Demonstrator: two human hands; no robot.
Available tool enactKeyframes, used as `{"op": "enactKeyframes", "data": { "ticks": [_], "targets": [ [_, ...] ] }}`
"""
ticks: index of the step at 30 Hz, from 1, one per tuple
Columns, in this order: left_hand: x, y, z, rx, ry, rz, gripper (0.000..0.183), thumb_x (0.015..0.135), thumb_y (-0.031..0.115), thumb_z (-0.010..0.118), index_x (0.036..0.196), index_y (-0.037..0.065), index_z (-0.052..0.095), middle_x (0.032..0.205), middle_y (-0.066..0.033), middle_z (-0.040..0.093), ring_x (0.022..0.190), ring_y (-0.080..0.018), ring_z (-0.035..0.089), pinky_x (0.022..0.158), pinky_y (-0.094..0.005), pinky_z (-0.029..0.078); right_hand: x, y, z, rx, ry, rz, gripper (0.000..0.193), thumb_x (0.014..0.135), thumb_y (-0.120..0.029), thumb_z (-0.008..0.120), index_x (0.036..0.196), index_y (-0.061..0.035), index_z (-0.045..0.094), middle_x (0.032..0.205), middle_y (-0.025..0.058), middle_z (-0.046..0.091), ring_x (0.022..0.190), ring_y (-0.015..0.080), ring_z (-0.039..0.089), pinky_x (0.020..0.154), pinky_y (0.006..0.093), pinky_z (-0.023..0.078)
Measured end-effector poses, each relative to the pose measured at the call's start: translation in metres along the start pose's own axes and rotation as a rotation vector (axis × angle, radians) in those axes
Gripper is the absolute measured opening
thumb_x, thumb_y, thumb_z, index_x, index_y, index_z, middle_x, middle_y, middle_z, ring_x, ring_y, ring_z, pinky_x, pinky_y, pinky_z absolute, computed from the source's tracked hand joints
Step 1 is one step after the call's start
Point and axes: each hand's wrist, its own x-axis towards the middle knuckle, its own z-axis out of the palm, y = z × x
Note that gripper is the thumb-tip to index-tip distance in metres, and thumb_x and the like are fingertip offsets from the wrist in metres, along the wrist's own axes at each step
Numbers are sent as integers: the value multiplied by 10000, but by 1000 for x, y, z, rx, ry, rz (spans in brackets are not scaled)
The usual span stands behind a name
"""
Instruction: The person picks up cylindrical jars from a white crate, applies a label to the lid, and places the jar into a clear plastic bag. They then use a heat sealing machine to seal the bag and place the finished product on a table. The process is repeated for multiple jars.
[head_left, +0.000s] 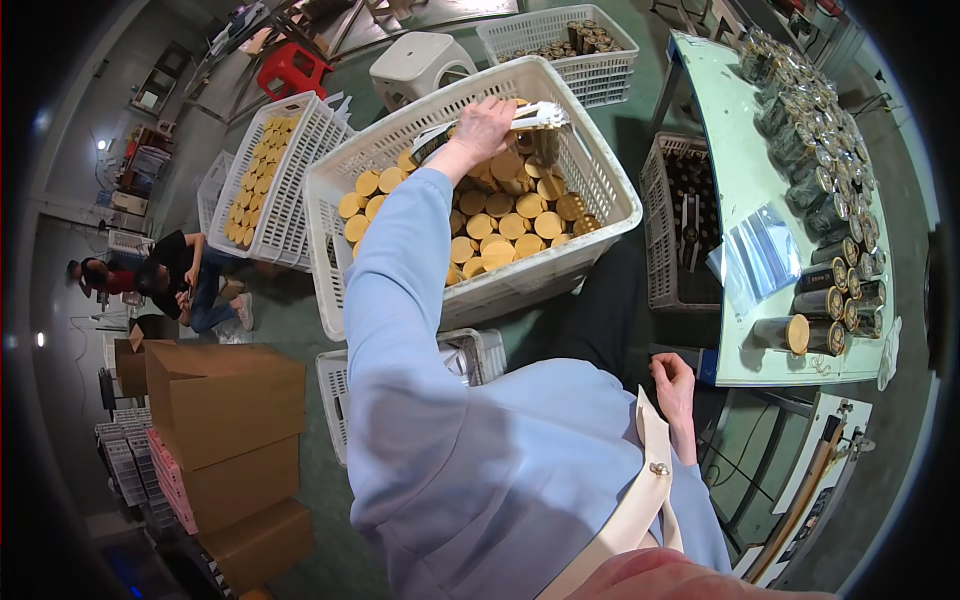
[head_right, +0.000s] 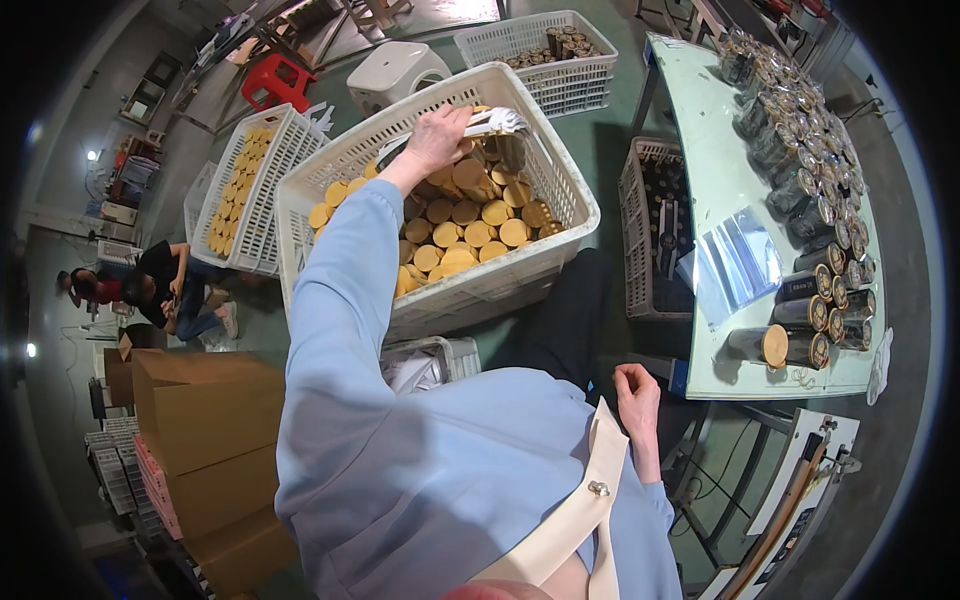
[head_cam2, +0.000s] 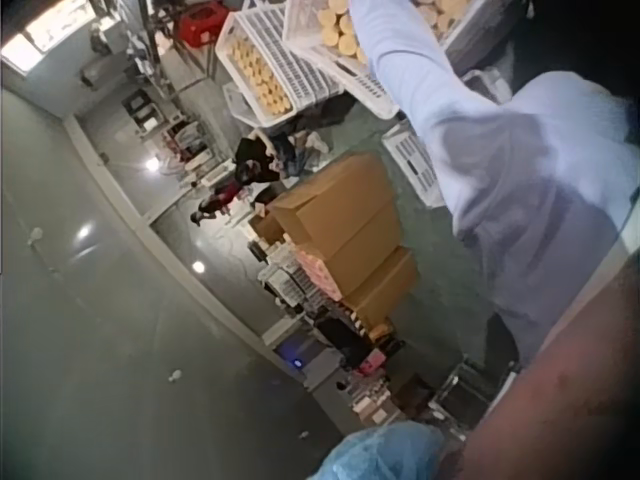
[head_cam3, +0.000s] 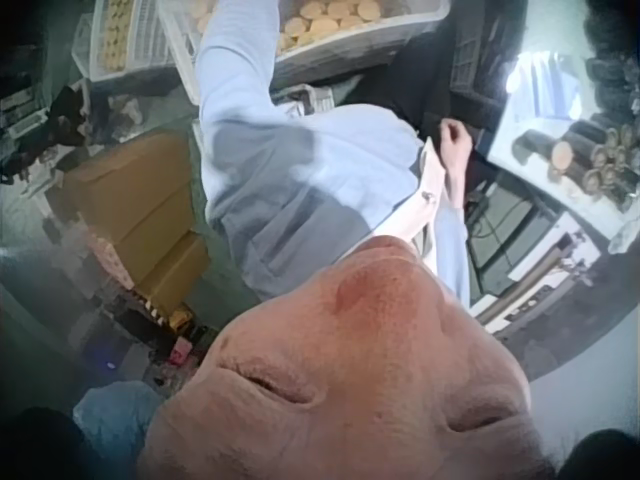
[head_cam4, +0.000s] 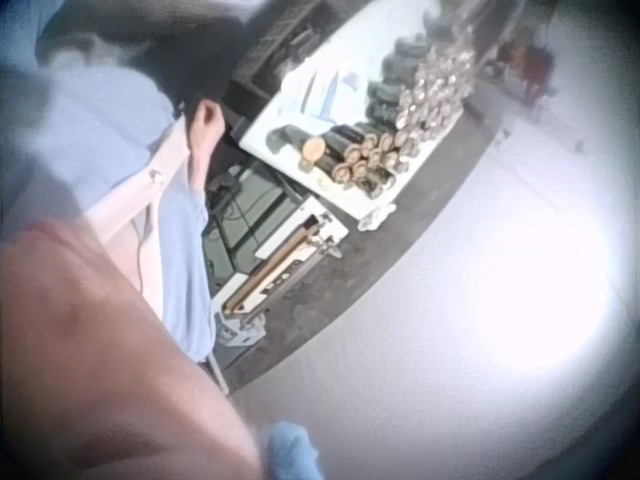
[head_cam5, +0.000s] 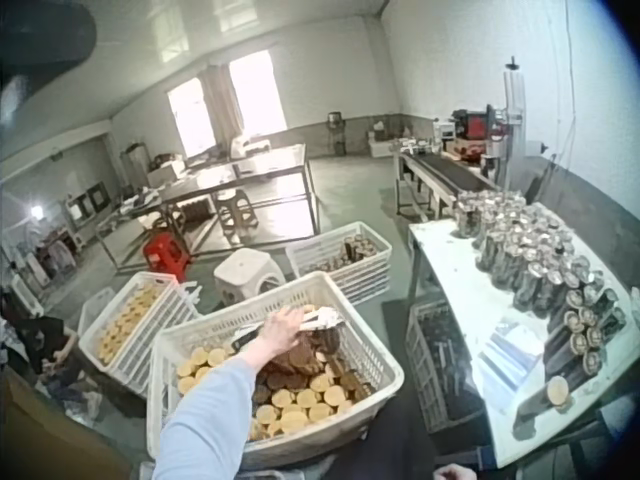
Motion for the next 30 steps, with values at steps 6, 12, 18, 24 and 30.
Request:
{"op": "enactKeyframes", "data": {
  "ticks": [6, 12, 18, 24, 30],
  "targets": [
    [-1, -30, -26, -39, 99, -218, 535, 751, 275, 731, 1239, 97, 600, 932, -120, 677, 872, -290, 680, 777, -410, 577, 0, -1, 1, -12, -8, -5, 127, 928, -79, 623, 985, 24, 668, 838, 46, 685, 788, 97, 631, 728, 252, 504],
    [-3, -86, -62, -21, 233, -467, 492, 769, 384, 715, 1176, 122, 623, 861, -146, 677, 824, -321, 694, 757, -460, 575, 0, 6, 3, -2, 44, -67, 151, 924, -100, 634, 975, 34, 683, 768, 65, 693, 683, 90, 608, 623, 261, 478],
    [-38, -137, -141, 126, 321, -498, 475, 725, 377, 747, 1108, 118, 640, 860, -169, 676, 839, -371, 678, 745, -488, 555, 4, 13, 8, 19, -14, -63, 146, 928, -100, 635, 972, 31, 681, 786, 52, 687, 709, 80, 608, 645, 253, 480],
    [-95, -158, -222, 408, 219, -353, 452, 757, 342, 747, 1113, 90, 630, 866, -113, 691, 878, -289, 684, 739, -441, 574, 14, 19, 21, 15, -106, -105, 127, 932, -96, 636, 952, 23, 676, 774, 30, 667, 711, 69, 590, 660, 244, 474],
    [-165, -186, -191, 800, -81, -251, 234, 788, 166, 645, 1004, 84, 612, 831, -34, 639, 814, -207, 657, 634, -393, 531, 21, 22, 30, 14, -163, -116, 121, 925, -96, 642, 940, 19, 676, 756, 24, 658, 694, 69, 583, 646, 247, 474]
  ]
}}
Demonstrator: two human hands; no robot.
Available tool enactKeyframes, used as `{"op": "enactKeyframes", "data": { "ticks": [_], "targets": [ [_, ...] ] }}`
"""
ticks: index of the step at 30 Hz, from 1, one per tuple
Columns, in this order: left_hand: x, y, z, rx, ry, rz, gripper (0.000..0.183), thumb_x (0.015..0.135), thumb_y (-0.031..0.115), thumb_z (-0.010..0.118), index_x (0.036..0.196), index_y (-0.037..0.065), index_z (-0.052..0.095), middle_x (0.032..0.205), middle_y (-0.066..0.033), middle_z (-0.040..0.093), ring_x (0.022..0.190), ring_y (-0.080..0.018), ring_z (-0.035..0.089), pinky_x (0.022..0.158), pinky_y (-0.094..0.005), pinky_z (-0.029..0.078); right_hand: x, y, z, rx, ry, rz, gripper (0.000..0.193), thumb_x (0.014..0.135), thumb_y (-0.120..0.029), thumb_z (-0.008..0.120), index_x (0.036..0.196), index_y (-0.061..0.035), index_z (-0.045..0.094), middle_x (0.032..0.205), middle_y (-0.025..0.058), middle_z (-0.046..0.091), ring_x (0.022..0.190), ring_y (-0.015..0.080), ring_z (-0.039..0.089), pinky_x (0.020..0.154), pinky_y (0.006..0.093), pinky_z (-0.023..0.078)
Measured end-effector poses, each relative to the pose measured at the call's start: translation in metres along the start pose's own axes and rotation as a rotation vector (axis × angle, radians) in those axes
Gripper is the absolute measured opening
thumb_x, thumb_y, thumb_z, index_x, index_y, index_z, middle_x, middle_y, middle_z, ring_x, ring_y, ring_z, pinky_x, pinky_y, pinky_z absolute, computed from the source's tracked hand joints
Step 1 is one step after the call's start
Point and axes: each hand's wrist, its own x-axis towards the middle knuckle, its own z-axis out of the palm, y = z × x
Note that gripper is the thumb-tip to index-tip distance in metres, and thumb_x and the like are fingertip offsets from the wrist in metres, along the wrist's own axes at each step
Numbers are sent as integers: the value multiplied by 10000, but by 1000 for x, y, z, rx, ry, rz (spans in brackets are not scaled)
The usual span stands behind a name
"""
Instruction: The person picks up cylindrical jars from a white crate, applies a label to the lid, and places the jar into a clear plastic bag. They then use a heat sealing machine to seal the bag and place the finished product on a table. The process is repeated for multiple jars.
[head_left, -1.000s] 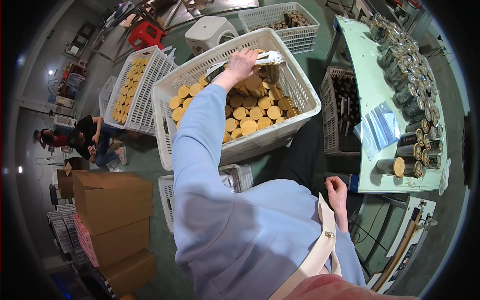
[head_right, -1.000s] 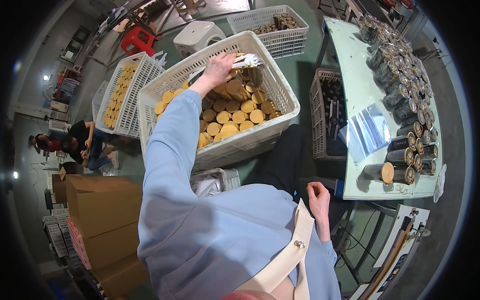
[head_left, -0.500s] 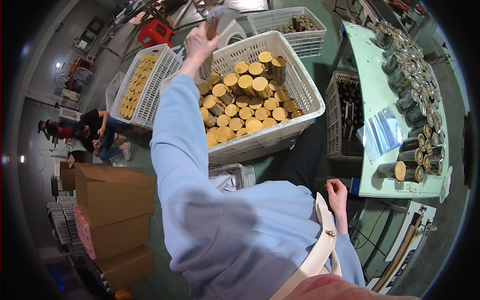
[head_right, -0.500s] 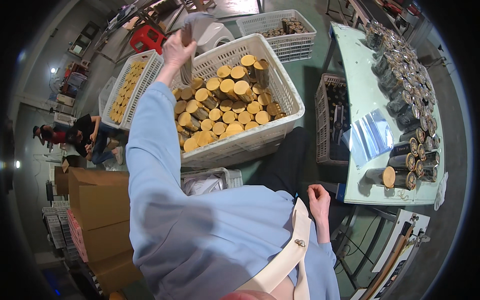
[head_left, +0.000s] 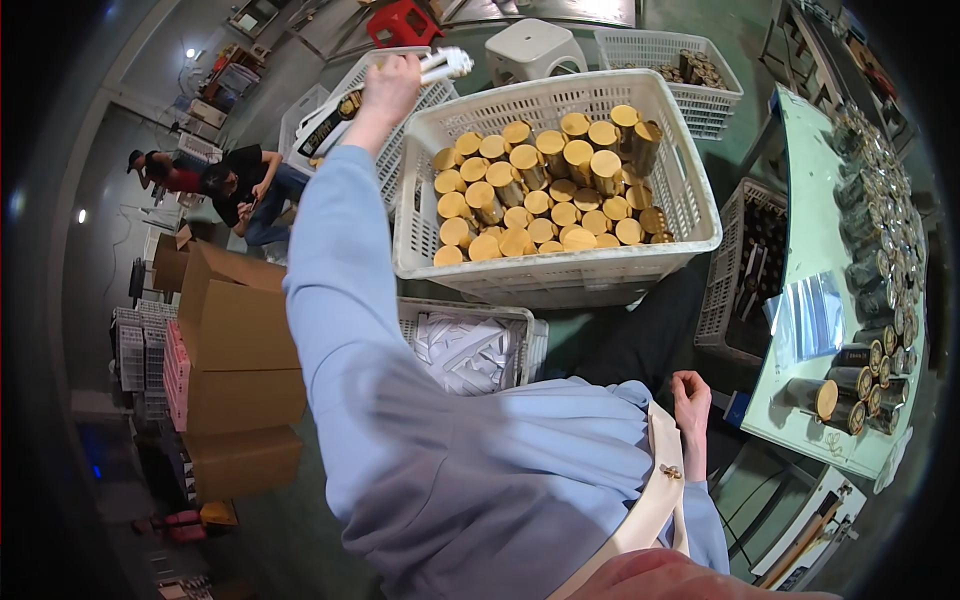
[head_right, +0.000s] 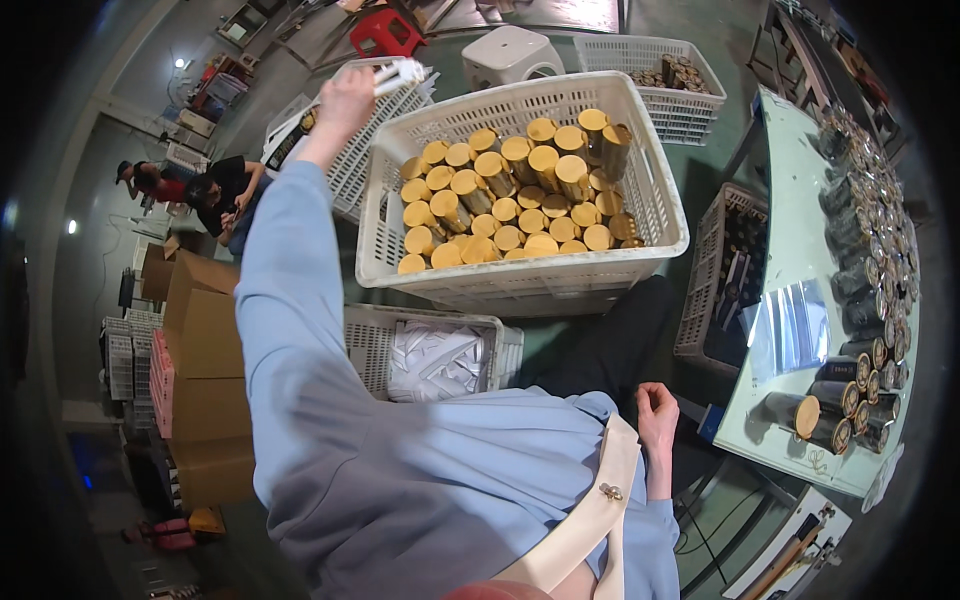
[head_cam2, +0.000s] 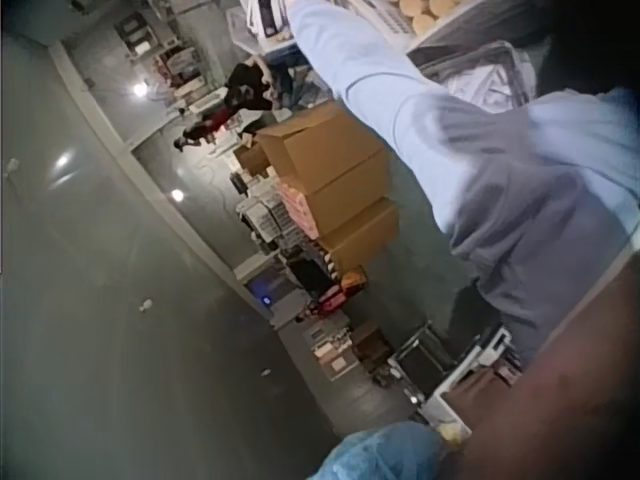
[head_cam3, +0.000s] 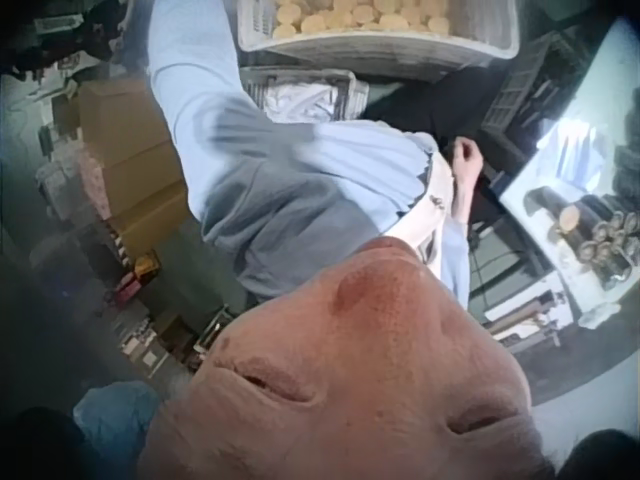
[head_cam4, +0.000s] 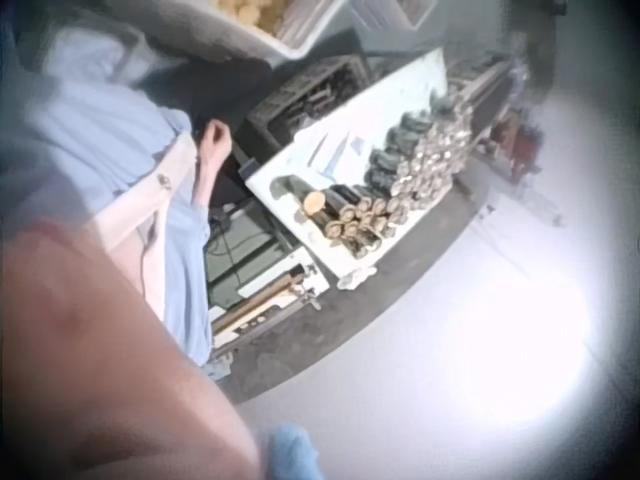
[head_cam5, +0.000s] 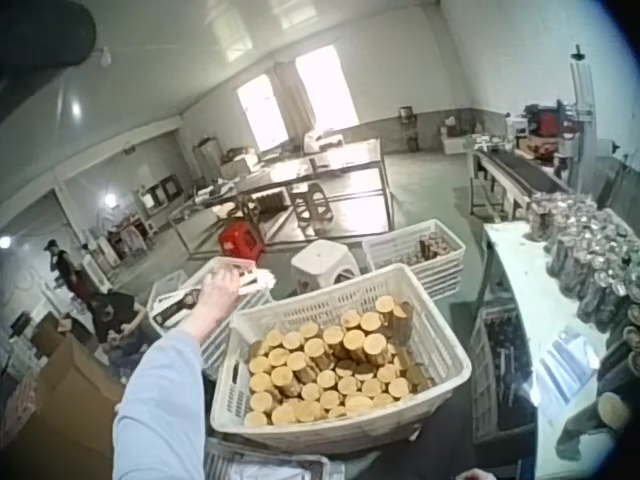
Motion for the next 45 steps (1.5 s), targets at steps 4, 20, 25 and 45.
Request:
{"op": "enactKeyframes", "data": {
  "ticks": [4, 20, 25, 45],
  "targets": [
    [-54, 60, 45, 63, -237, -50, 194, 808, 151, 639, 991, 90, 614, 880, -27, 665, 887, -197, 651, 681, -406, 524, 1, 5, 4, -51, -13, -28, 127, 918, -104, 650, 938, 18, 679, 742, 32, 658, 680, 70, 580, 636, 255, 477],
    [-75, 146, 88, -38, -217, -144, 318, 792, 166, 650, 1087, 48, 654, 906, -44, 646, 942, -196, 570, 742, -362, 418, 2, 6, 8, -253, -59, 47, 124, 885, -116, 658, 918, -4, 697, 715, 57, 679, 657, 96, 616, 644, 280, 500],
    [-90, 177, 104, -8, -181, -89, 338, 847, 222, 603, 1132, 47, 650, 941, -41, 640, 981, -194, 539, 775, -372, 397, 7, -1, 7, -292, -55, 36, 137, 879, -135, 664, 921, -10, 702, 734, 73, 692, 684, 122, 643, 678, 296, 516],
    [-90, 75, 101, -358, -620, 49, 904, 615, 233, 906, 1403, 134, 473, 1181, -71, 624, 1182, -234, 578, 977, -417, 430, 4, 41, 9, -280, -101, 38, 123, 871, -114, 682, 933, -9, 696, 723, 68, 679, 651, 113, 617, 651, 295, 501]
  ]
}}
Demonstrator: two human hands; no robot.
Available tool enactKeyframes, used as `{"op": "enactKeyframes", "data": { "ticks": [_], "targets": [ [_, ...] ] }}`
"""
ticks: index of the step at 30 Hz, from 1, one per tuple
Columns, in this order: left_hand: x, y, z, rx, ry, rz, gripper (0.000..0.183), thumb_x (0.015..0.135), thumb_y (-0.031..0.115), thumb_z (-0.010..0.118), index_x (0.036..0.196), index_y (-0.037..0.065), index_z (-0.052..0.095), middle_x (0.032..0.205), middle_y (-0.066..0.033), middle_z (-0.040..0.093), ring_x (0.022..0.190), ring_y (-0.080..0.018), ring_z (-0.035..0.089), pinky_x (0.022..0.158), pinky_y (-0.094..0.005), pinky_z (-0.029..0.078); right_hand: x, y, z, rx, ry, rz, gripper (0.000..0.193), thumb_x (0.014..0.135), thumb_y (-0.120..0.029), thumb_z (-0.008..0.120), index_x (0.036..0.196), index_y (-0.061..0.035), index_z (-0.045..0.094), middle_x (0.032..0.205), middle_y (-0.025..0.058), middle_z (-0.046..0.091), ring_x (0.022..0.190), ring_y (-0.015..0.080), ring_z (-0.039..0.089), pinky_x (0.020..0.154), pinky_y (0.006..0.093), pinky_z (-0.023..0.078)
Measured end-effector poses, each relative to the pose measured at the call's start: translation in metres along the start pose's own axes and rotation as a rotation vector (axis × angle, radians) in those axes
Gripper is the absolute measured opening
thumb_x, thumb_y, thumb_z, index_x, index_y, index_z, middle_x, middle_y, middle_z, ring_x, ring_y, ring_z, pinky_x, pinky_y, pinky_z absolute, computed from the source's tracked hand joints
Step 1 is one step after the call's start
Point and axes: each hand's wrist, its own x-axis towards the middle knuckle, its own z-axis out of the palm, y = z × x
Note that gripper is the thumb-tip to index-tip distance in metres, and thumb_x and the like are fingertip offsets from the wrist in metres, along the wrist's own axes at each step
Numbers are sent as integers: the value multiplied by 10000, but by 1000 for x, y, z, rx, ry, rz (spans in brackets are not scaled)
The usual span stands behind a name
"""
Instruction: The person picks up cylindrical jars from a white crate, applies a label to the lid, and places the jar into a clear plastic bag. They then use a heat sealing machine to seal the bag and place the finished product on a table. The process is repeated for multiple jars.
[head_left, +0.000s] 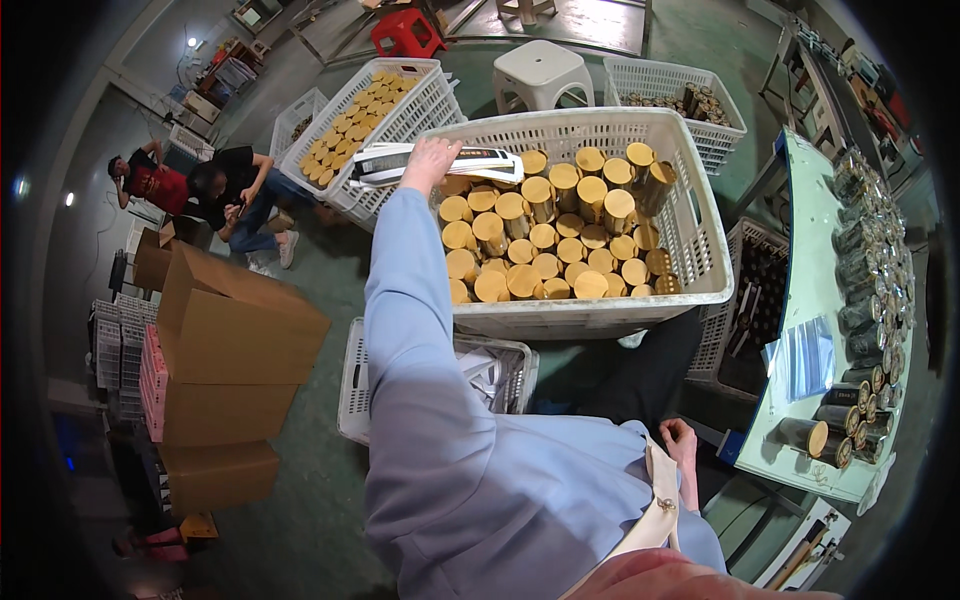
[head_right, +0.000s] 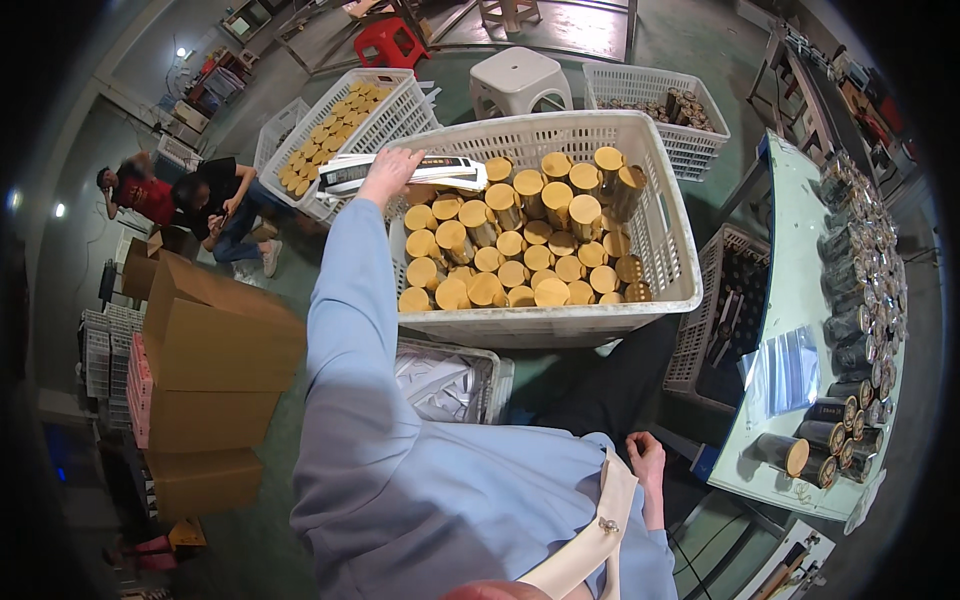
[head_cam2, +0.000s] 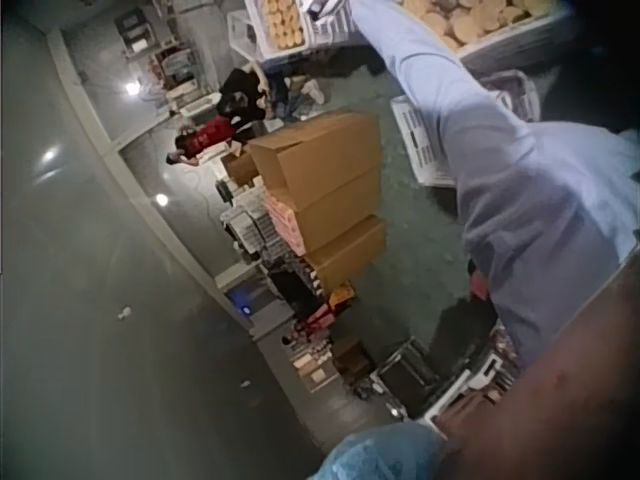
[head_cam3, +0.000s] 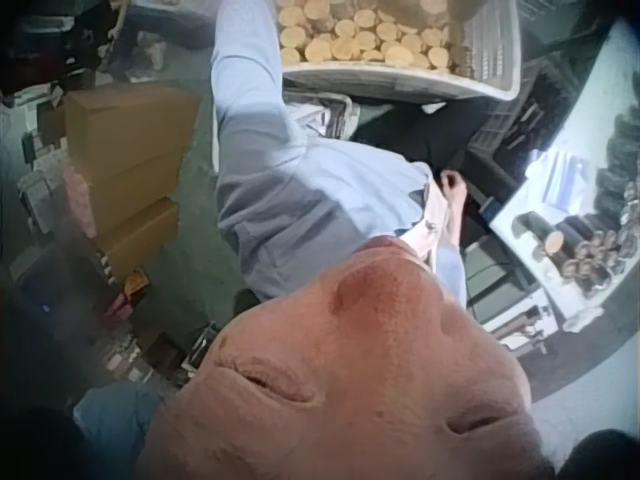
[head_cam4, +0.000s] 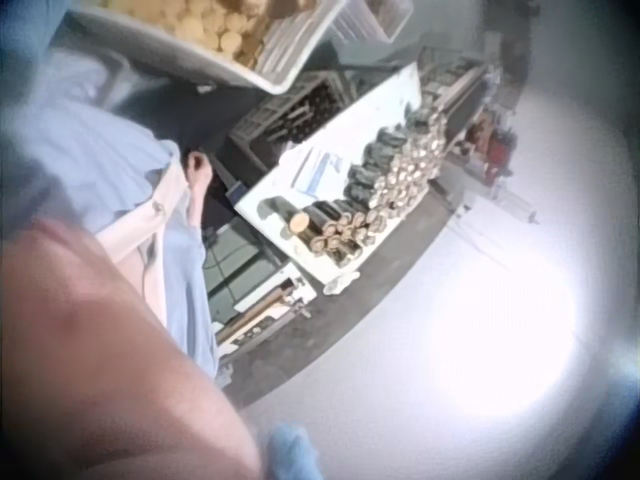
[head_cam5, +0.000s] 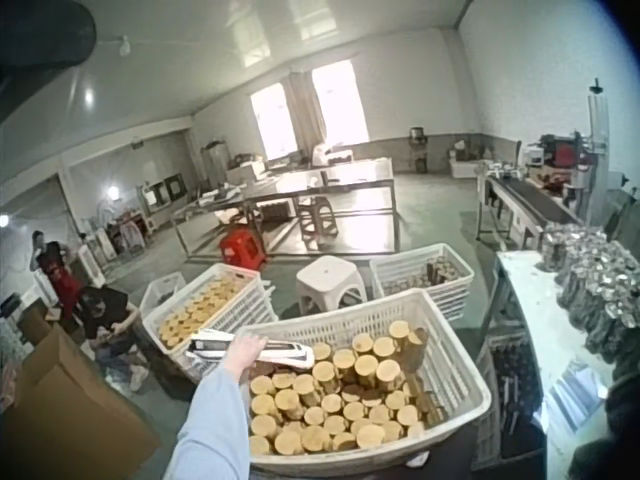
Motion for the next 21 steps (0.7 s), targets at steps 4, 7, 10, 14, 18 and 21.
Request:
{"op": "enactKeyframes", "data": {
  "ticks": [4, 7, 10, 14, 18, 21],
  "targets": [
    [10, 11, 6, -24, 65, 1, 963, 599, 324, 917, 1423, 129, 458, 1239, -75, 606, 1205, -244, 569, 1012, -432, 409, 1, -7, -1, 13, 16, 31, 121, 873, -107, 681, 936, -5, 697, 726, 72, 680, 662, 114, 626, 657, 290, 505],
    [9, 26, -16, -135, 128, 69, 965, 644, 496, 872, 1424, 98, 467, 1324, -114, 586, 1239, -268, 551, 1043, -441, 395, -2, -2, -1, 30, 49, 51, 116, 874, -97, 680, 940, -3, 695, 736, 76, 684, 672, 114, 630, 662, 285, 508],
    [11, 22, -16, -350, 88, -70, 906, 662, 538, 847, 1374, 78, 526, 1314, -125, 597, 1237, -282, 549, 1052, -438, 388, -2, 0, -1, 13, 18, 30, 111, 876, -88, 677, 945, -3, 693, 748, 76, 689, 680, 115, 636, 669, 286, 512],
    [4, 16, -8, -300, 122, -34, 814, 682, 507, 845, 1315, 68, 581, 1277, -112, 613, 1234, -287, 550, 1063, -435, 379, 1, -11, 0, 4, -7, 32, 108, 878, -87, 678, 945, -3, 690, 755, 75, 692, 681, 115, 637, 673, 288, 513],
    [5, 21, -13, -243, 166, 56, 725, 712, 441, 832, 1288, 66, 599, 1260, -115, 627, 1219, -288, 567, 1050, -422, 407, 0, -15, -2, -2, 4, 41, 103, 879, -87, 677, 942, -6, 690, 750, 73, 690, 676, 117, 635, 669, 288, 511],
    [16, 17, -14, -278, 104, 32, 638, 731, 403, 817, 1242, 71, 629, 1206, -128, 661, 1167, -301, 604, 1005, -423, 463, -1, -5, -1, -6, 1, 44, 102, 882, -90, 678, 941, -8, 692, 743, 74, 688, 672, 119, 634, 665, 290, 509]
  ]
}}
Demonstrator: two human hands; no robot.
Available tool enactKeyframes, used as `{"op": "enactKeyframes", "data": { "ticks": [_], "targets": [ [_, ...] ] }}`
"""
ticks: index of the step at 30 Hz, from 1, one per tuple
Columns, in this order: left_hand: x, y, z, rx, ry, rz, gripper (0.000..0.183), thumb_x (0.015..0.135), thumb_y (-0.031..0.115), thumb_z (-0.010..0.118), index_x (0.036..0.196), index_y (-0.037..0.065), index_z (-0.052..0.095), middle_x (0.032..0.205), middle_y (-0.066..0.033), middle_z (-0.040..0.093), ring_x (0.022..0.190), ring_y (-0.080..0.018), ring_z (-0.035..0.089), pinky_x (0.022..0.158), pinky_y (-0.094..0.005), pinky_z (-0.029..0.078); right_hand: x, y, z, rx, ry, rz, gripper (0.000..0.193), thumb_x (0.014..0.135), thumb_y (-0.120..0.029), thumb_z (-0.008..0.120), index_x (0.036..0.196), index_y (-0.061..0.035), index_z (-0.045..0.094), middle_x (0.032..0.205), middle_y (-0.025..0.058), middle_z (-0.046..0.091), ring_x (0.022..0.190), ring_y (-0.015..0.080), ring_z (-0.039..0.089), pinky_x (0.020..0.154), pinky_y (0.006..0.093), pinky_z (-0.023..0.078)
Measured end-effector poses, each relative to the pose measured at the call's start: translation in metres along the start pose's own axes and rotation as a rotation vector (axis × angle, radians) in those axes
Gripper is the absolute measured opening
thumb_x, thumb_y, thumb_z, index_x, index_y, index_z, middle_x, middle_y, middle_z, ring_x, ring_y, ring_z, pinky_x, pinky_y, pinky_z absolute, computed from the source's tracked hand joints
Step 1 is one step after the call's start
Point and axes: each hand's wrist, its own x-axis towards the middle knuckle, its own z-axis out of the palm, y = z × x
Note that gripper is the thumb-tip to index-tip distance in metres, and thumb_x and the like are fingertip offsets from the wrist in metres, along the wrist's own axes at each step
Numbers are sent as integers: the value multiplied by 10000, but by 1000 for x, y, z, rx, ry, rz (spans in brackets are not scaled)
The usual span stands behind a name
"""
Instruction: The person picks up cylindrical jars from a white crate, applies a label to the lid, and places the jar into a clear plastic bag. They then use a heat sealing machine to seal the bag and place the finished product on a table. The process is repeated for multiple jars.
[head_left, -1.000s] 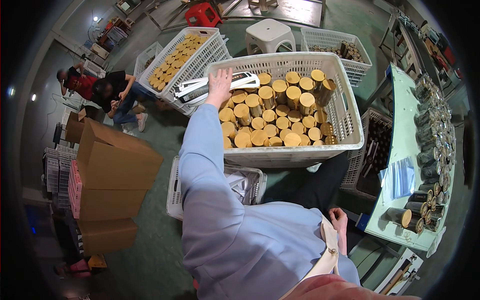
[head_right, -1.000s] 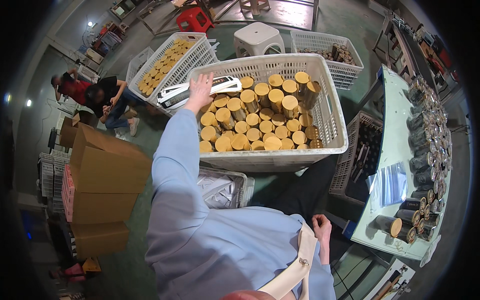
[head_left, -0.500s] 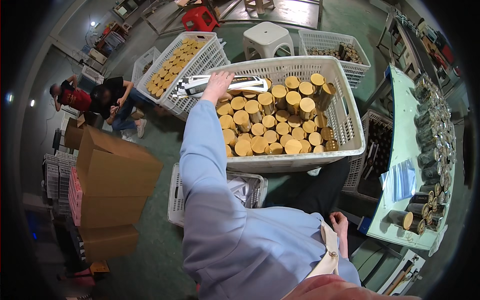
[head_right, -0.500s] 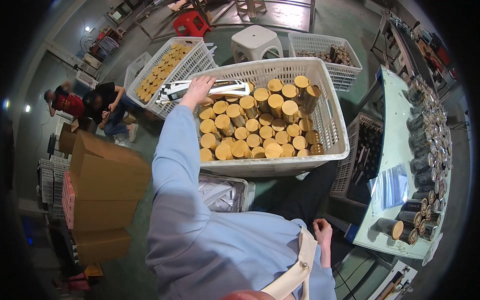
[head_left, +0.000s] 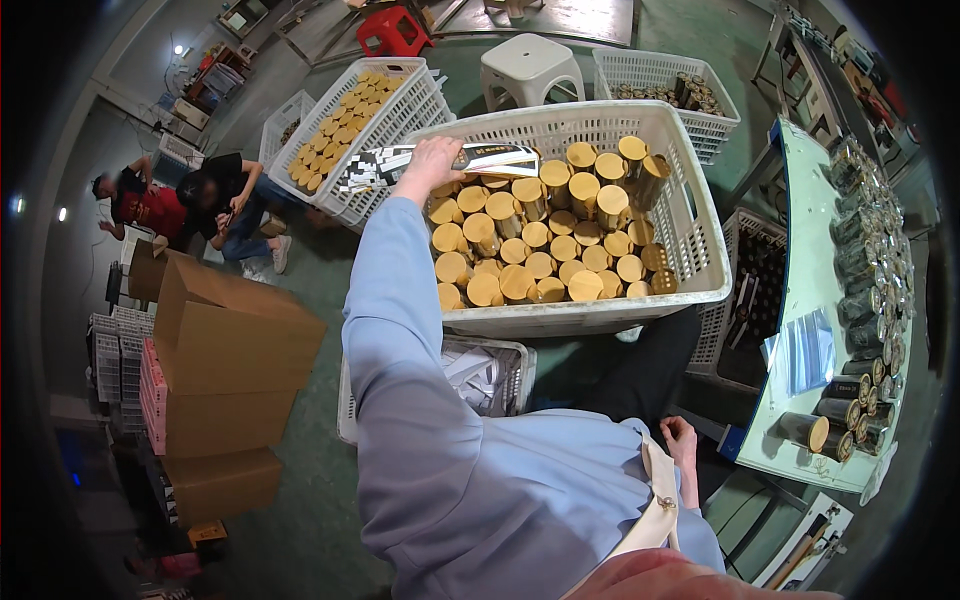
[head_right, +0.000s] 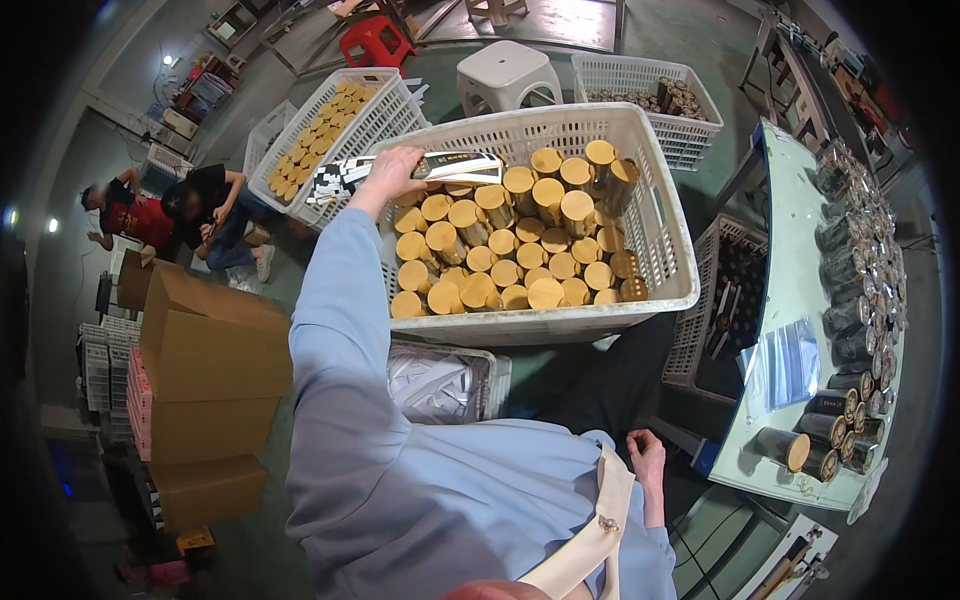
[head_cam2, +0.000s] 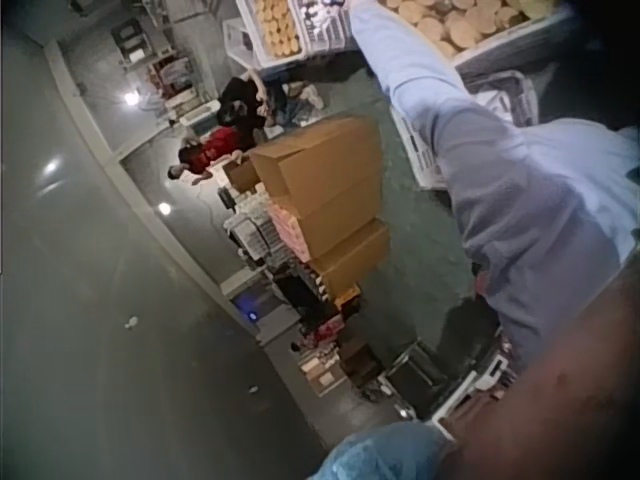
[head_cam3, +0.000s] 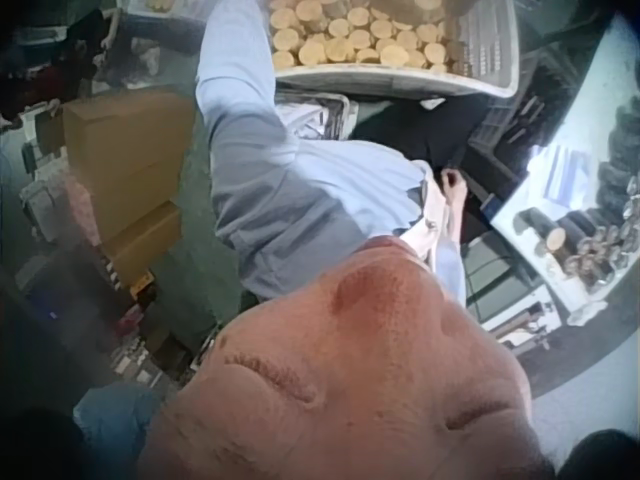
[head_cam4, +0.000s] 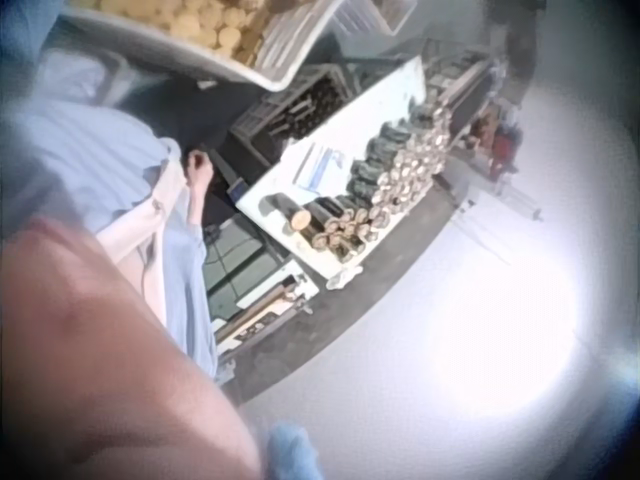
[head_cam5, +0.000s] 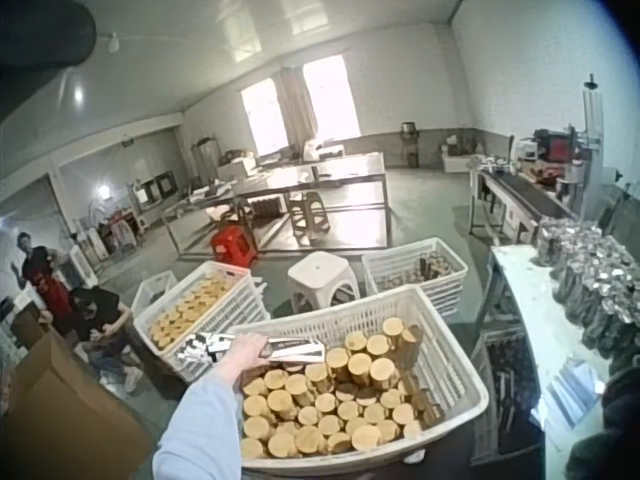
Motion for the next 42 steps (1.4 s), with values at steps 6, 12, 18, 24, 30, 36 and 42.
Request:
{"op": "enactKeyframes", "data": {
  "ticks": [6, 12, 18, 24, 30, 36, 42],
  "targets": [
    [4, -6, -14, -23, -35, -13, 470, 750, 439, 802, 1026, 77, 686, 1037, -127, 710, 1024, -320, 667, 902, -447, 526, 0, 1, 2, 27, 16, -3, 110, 887, -103, 682, 941, -8, 693, 737, 80, 684, 668, 126, 635, 664, 298, 510],
    [-1, -13, -16, -9, -32, -5, 430, 778, 440, 782, 1000, 81, 699, 1009, -133, 713, 1002, -325, 670, 880, -449, 527, -1, -4, 1, 21, 15, -28, 113, 890, -98, 679, 945, 0, 691, 741, 93, 686, 672, 135, 638, 668, 303, 512],
    [-8, -15, -12, -46, 22, -50, 244, 853, 278, 708, 992, 77, 708, 978, -137, 716, 981, -334, 666, 870, -453, 522, -1, -5, 1, 26, 12, -29, 111, 892, -95, 675, 949, -1, 690, 746, 100, 687, 678, 143, 644, 670, 305, 512],
    [-8, 17, -63, -157, 553, -71, 136, 820, 106, 633, 926, 87, 717, 966, -99, 727, 982, -290, 676, 877, -426, 507, -1, -6, -1, 145, 32, -21, 99, 907, -82, 658, 935, 11, 676, 746, 61, 668, 694, 104, 614, 669, 283, 502],
    [-35, 214, -157, -950, 788, 339, 174, 803, -76, 586, 919, 18, 674, 1078, -142, 725, 1170, -336, 643, 1024, -430, 476, 14, -93, -61, 579, 125, -213, 144, 959, -107, 645, 1063, -8, 654, 809, -12, 606, 737, 57, 546, 649, 218, 438],
    [-62, 387, -155, -1516, 525, 705, 116, 884, 47, 614, 965, 13, 690, 1116, -156, 712, 1232, -379, 576, 1054, -482, 430, 0, -195, -120, 1024, -229, -326, 383, 1058, -249, 491, 1346, 1, 519, 1209, 76, 647, 1042, 118, 627, 914, 274, 507],
    [-99, 465, -143, -1532, 525, 241, 334, 923, -1, 592, 1256, 5, 590, 1400, -133, 526, 1256, -218, 517, 1024, -351, 423, -28, -166, -130, 1010, 29, -256, 181, 987, -158, 636, 1067, 4, 643, 925, 8, 689, 833, 35, 619, 749, 201, 505]
  ]
}}
